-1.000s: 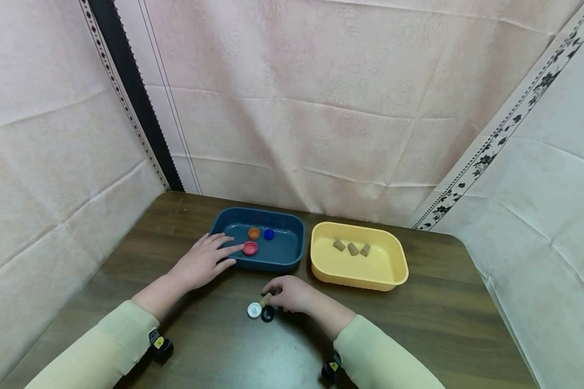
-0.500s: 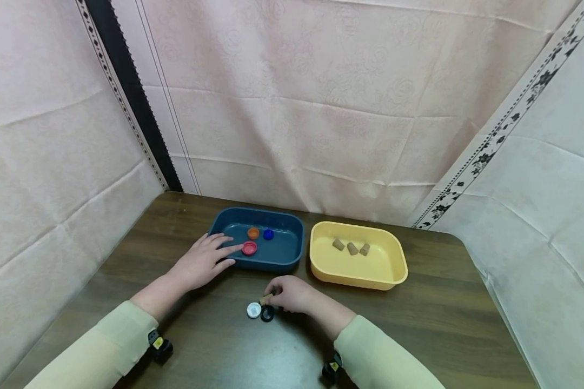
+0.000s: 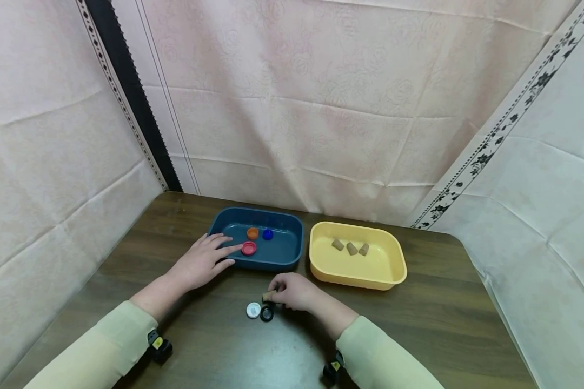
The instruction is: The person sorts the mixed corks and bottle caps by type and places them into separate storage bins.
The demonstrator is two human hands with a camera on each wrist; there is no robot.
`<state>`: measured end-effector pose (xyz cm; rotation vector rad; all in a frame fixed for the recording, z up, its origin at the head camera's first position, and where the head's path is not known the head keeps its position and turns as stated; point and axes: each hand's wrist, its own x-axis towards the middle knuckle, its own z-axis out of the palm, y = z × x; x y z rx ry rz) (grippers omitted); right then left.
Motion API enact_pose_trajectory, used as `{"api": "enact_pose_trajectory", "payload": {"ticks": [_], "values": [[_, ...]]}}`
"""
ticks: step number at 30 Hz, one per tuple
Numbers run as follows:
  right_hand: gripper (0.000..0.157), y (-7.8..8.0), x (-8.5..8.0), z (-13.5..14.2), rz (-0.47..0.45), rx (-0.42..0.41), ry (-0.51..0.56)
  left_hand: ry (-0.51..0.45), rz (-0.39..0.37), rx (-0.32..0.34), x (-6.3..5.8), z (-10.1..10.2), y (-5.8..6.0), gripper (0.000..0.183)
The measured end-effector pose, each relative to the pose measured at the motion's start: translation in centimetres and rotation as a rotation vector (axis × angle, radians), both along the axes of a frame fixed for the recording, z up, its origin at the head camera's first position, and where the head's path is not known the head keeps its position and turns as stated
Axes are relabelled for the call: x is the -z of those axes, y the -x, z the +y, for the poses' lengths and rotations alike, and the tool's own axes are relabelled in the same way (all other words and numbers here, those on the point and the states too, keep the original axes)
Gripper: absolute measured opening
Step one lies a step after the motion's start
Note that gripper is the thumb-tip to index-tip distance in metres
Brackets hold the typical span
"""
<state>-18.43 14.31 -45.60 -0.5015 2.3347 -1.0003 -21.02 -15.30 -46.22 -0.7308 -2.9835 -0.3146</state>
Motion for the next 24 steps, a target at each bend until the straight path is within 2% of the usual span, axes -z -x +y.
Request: {"api": "enact_pose_trajectory", "payload": {"ticks": [10, 14, 24], "values": [[0.017, 0.6, -1.4, 1.9, 0.002, 0.063, 0.089, 0.013, 0.004, 0.0, 0.0, 0.1, -0.1, 0.052], [0.026, 0.6, -2.3, 2.8, -0.05, 0.1, 0.15, 0.004, -0.002, -0.003, 0.1, 0.0, 0.0, 0.052], [0.029, 1.3, -4.6, 5.3, -0.179, 0.197, 0.278, 0.009, 0.002, 0.0, 0.3, -0.1, 0.2, 0.052]]}}
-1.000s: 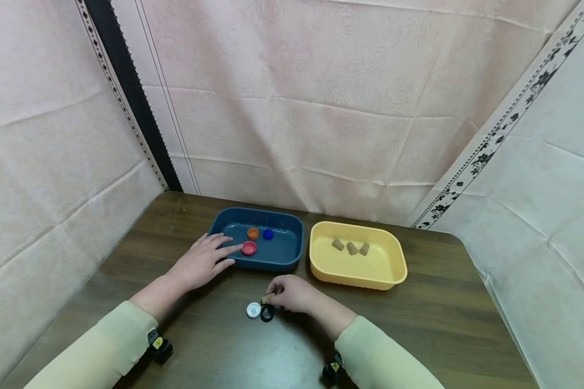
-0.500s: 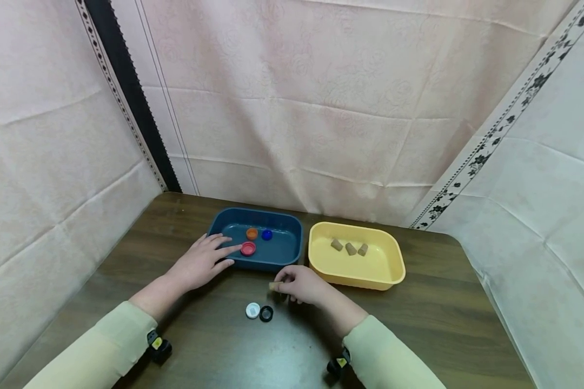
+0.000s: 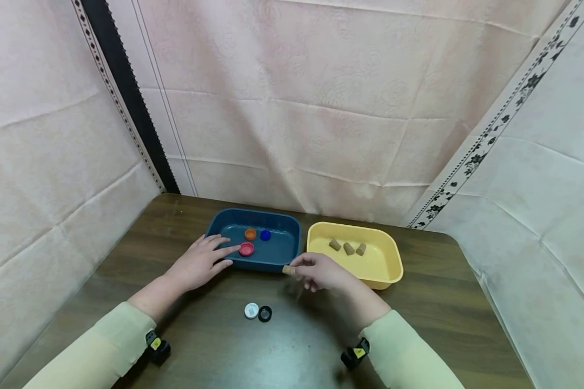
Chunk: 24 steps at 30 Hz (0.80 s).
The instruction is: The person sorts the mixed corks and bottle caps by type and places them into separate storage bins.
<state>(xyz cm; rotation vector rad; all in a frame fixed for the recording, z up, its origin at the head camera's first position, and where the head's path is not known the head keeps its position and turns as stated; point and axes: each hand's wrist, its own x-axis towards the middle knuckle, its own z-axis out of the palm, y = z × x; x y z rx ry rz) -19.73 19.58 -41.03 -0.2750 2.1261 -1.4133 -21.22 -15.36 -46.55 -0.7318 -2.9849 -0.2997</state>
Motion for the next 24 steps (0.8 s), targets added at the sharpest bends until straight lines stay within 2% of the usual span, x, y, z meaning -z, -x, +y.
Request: {"api": "enact_pose_trajectory", "payload": {"ticks": [8, 16, 24], "values": [[0.032, 1.5, -2.2, 2.6, -0.06, 0.085, 0.0, -0.007, -0.017, 0.0, 0.0, -0.1, 0.0, 0.052], [0.033, 3.5, -3.6, 6.2, -0.072, 0.04, -0.08, -0.002, -0.015, 0.004, -0.2, 0.1, 0.0, 0.052], [0.028, 5.2, -3.5, 8.8, -0.092, 0.042, -0.128, -0.001, -0.015, 0.013, -0.4, 0.1, 0.0, 0.051]]}}
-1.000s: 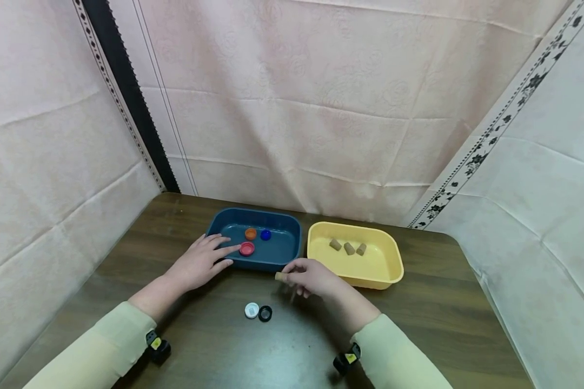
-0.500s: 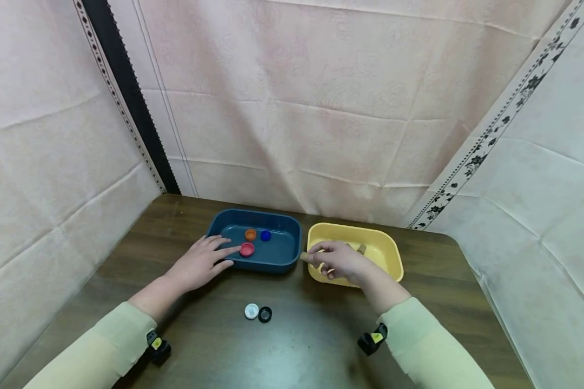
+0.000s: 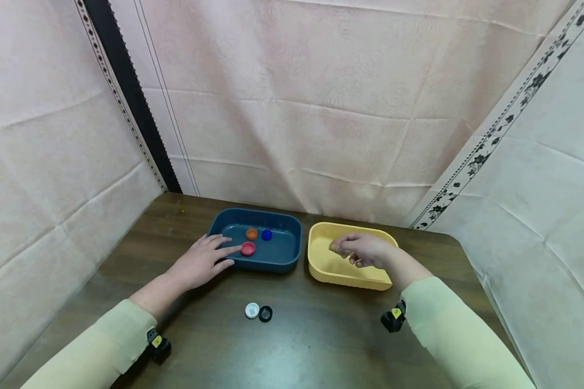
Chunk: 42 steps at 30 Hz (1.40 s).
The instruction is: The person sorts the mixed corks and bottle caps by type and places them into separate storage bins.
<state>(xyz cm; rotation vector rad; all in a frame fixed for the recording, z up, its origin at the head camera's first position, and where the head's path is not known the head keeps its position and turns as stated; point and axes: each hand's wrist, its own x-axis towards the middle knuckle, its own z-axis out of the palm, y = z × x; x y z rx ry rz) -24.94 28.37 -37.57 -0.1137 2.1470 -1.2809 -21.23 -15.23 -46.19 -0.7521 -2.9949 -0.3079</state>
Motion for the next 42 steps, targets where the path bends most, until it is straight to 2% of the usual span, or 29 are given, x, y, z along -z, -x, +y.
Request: {"api": "enact_pose_trajectory", "payload": {"ticks": [4, 10, 17, 22, 27, 35, 42], "values": [[0.025, 0.5, 0.9, 0.3, 0.017, 0.018, -0.023, 0.001, -0.003, -0.002, 0.0, 0.0, 0.0, 0.052], [0.026, 0.9, 3.3, 0.6, 0.061, 0.039, -0.062, 0.006, -0.008, -0.004, -0.1, -0.1, 0.0, 0.052], [0.026, 1.3, 5.1, 0.7, 0.129, 0.028, -0.122, 0.002, -0.011, -0.006, 0.0, 0.0, 0.1, 0.052], [0.021, 1.4, 5.8, 0.9, 0.219, 0.026, -0.271, 0.001, -0.022, -0.014, 0.0, 0.1, 0.1, 0.052], [0.023, 1.5, 6.3, 1.0, 0.28, 0.022, -0.408, -0.003, -0.007, -0.009, 0.0, 0.1, 0.1, 0.051], [0.022, 1.4, 6.5, 1.1, 0.274, 0.064, -0.393, -0.002, -0.016, -0.015, -0.1, 0.1, 0.1, 0.052], [0.029, 1.0, 6.2, 1.3, 0.297, 0.105, -0.329, -0.004, -0.025, -0.016, -0.2, 0.1, 0.0, 0.052]]}}
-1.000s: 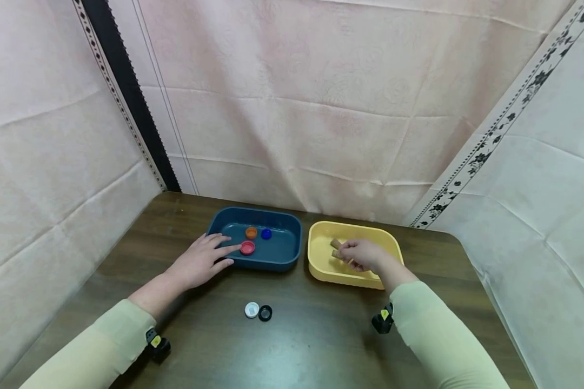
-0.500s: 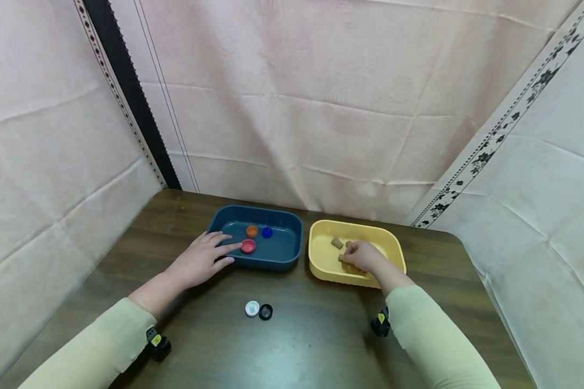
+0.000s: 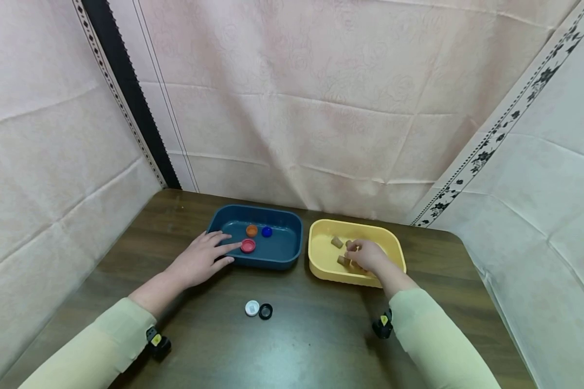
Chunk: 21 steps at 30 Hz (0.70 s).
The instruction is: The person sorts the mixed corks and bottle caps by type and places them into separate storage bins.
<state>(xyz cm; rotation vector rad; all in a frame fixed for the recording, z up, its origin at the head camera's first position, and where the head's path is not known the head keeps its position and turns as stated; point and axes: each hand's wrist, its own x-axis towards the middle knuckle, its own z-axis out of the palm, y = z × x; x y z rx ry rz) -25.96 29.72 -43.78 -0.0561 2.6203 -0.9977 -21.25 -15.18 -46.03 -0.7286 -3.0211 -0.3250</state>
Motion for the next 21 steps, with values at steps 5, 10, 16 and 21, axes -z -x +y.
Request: {"api": "enact_pose_trajectory", "payload": {"ticks": [5, 10, 16, 21], "values": [[0.032, -0.3, -0.4, 0.2, 0.008, -0.003, 0.018, -0.005, 0.003, -0.003, 0.1, 0.0, 0.0, 0.052], [0.033, -0.6, -0.8, 0.2, 0.032, 0.006, 0.019, -0.011, 0.007, -0.004, 0.1, 0.0, 0.0, 0.052], [0.032, -1.1, -1.3, 0.1, 0.055, 0.02, 0.043, -0.016, 0.008, -0.009, 0.3, 0.0, 0.0, 0.051], [0.035, -2.1, -2.1, -0.4, 0.07, 0.023, 0.075, -0.018, 0.013, -0.009, 0.4, 0.0, 0.0, 0.051]]}}
